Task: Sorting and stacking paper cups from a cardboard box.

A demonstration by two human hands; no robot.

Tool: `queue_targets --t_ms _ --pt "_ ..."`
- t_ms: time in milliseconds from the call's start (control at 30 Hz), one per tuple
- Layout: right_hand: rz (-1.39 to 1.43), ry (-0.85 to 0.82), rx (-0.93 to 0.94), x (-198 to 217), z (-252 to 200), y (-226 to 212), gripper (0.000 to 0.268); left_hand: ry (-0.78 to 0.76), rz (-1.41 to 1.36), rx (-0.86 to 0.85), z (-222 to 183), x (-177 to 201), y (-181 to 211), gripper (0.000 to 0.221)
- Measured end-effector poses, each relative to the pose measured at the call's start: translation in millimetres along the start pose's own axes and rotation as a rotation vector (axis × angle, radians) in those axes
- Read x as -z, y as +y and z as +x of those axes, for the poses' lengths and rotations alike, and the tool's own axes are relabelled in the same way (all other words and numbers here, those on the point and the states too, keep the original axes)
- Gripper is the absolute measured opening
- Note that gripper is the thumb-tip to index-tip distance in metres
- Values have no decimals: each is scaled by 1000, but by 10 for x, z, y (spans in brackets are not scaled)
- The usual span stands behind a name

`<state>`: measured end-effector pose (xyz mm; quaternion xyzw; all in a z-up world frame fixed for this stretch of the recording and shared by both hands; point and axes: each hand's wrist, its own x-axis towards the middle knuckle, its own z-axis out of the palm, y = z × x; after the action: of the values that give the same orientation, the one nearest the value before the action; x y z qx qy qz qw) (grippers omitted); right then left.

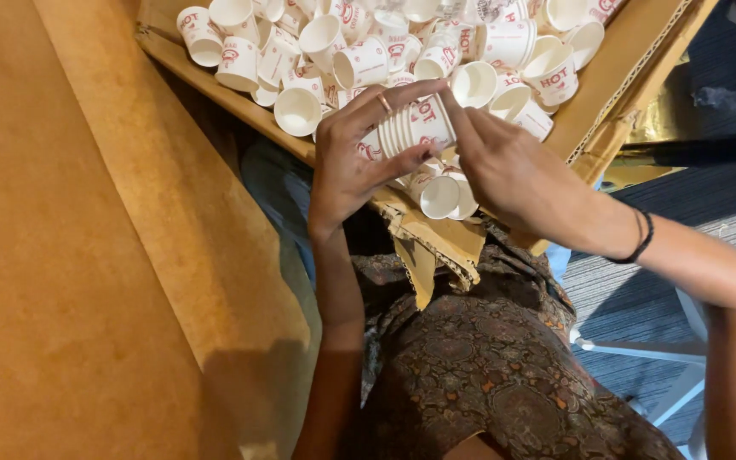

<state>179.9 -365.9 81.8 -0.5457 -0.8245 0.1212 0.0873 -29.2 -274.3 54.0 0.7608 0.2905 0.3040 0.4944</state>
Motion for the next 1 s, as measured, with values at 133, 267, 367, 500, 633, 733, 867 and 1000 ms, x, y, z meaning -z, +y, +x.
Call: queue_targets --t_ms 133,267,367,500,633,733,867,1000 --pt "-222 38 24 -120 -81 -168 65 47 125 -158 11 18 46 60" --pt "-185 -26 -33 38 -126 -281 52 95 103 -113 36 -36 -46 41" --pt "-327 -71 59 -157 -143 -240 61 181 56 -58 40 -42 -36 29" --pt "-307 -150 123 -110 -134 -201 61 207 72 -67 55 -37 57 30" --pt "244 70 -4 410 -156 -106 53 199 57 -95 0 -8 -17 39" --pt "342 301 -30 727 -135 -23 54 159 1 -129 -15 31 68 52" --pt "425 279 111 666 -42 26 56 85 -59 -124 4 49 94 79" --pt "416 187 34 458 41 59 64 2 -127 -170 -38 57 43 76"
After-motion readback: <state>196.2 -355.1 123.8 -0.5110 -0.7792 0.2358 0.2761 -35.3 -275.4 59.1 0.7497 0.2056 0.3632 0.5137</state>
